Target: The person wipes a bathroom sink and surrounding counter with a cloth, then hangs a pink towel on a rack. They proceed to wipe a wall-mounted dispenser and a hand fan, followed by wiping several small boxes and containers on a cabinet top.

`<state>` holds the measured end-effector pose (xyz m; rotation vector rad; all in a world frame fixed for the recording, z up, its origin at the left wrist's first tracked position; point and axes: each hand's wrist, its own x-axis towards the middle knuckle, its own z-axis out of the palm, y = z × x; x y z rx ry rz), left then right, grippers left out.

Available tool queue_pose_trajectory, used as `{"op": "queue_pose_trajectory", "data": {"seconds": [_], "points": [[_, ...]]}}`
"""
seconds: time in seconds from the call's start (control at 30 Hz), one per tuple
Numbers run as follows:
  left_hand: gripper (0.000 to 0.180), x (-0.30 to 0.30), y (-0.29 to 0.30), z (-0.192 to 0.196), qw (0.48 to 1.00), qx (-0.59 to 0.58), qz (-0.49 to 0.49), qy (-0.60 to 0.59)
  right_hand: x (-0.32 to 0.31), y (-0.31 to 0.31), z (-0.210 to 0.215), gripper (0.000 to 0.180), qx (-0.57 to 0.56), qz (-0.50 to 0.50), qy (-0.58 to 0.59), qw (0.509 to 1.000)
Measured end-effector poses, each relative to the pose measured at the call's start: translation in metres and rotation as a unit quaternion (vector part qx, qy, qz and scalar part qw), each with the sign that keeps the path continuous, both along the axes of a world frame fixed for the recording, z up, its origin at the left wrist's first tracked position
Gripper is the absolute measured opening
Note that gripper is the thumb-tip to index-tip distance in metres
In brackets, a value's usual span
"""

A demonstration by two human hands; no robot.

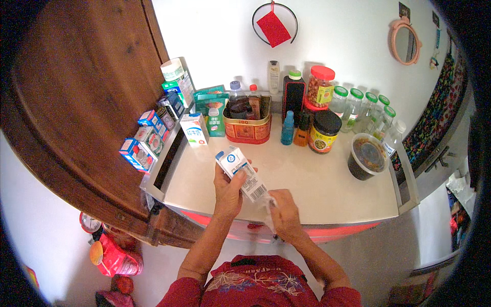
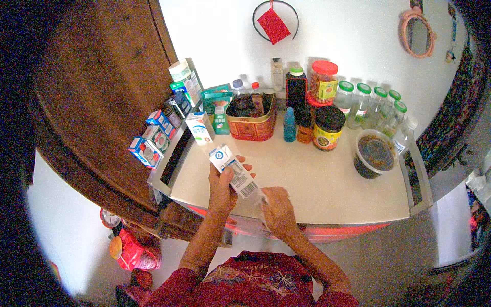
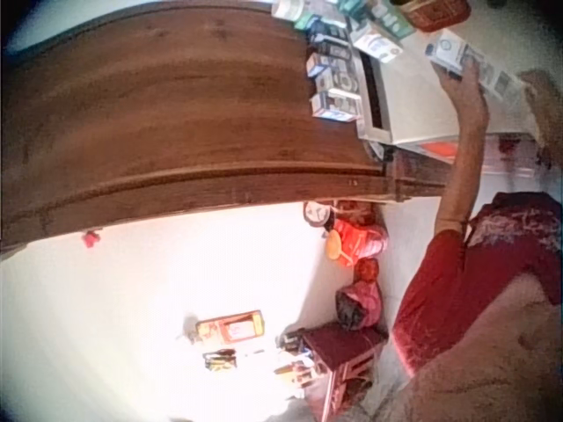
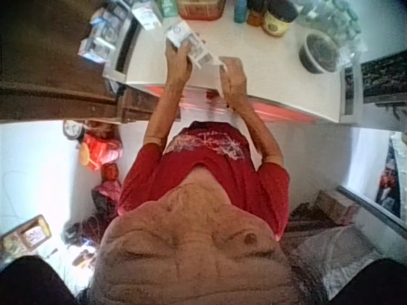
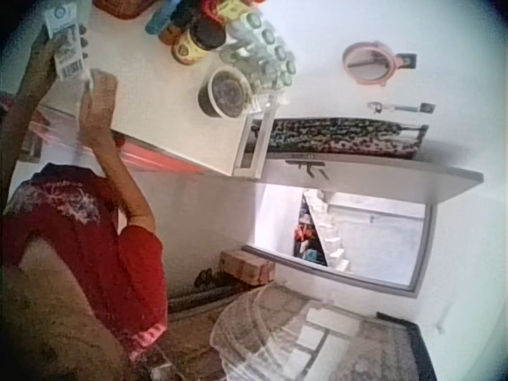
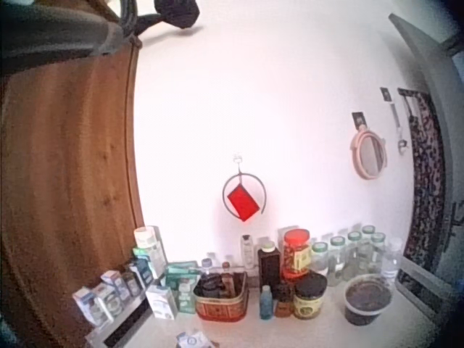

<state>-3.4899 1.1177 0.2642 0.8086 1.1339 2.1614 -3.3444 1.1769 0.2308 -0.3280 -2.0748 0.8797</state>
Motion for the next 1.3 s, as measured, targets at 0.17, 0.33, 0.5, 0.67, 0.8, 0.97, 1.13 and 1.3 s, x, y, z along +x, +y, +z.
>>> {"op": "queue_pose_trajectory", "data": {"seconds": [0.17,0.33,0.5,0.67,0.8,0.97,1.13,1.3], "points": [[0.043,0.006,-0.005,0.004,0.991,0.037,-0.048,-0.121,-0.024,-0.006,0.065,0.04,0.136,-0.069,0.088,0.984],[0.042,0.01,-0.012,0.015,0.988,0.027,-0.052,-0.141,-0.039,-0.02,0.063,0.055,0.243,-0.137,0.036,0.96],[0.034,0.011,-0.025,0.021,0.991,-0.021,-0.049,-0.121,-0.024,-0.017,0.025,0.051,0.062,-0.094,0.126,0.986],[0.039,0.012,-0.03,0.005,0.989,0.06,-0.088,-0.098,-0.024,-0.031,0.037,0.04,-0.403,0.018,0.16,0.901],[0.045,0.014,-0.03,0.004,0.978,0.071,-0.116,-0.157,-0.03,-0.025,0.032,0.034,0.026,-0.09,0.122,0.988],[0.043,0.007,-0.033,-0.009,0.974,0.044,-0.123,-0.184,-0.043,-0.021,0.074,0.041,0.176,-0.118,0.099,0.972],[0.064,0.0,-0.033,-0.001,0.989,0.027,-0.048,-0.138,-0.063,-0.031,0.076,0.043,0.278,-0.058,0.003,0.959],[0.072,-0.016,-0.039,-0.007,0.979,0.013,-0.066,-0.192,-0.041,-0.039,0.038,0.038,0.317,-0.01,-0.012,0.948]]}}
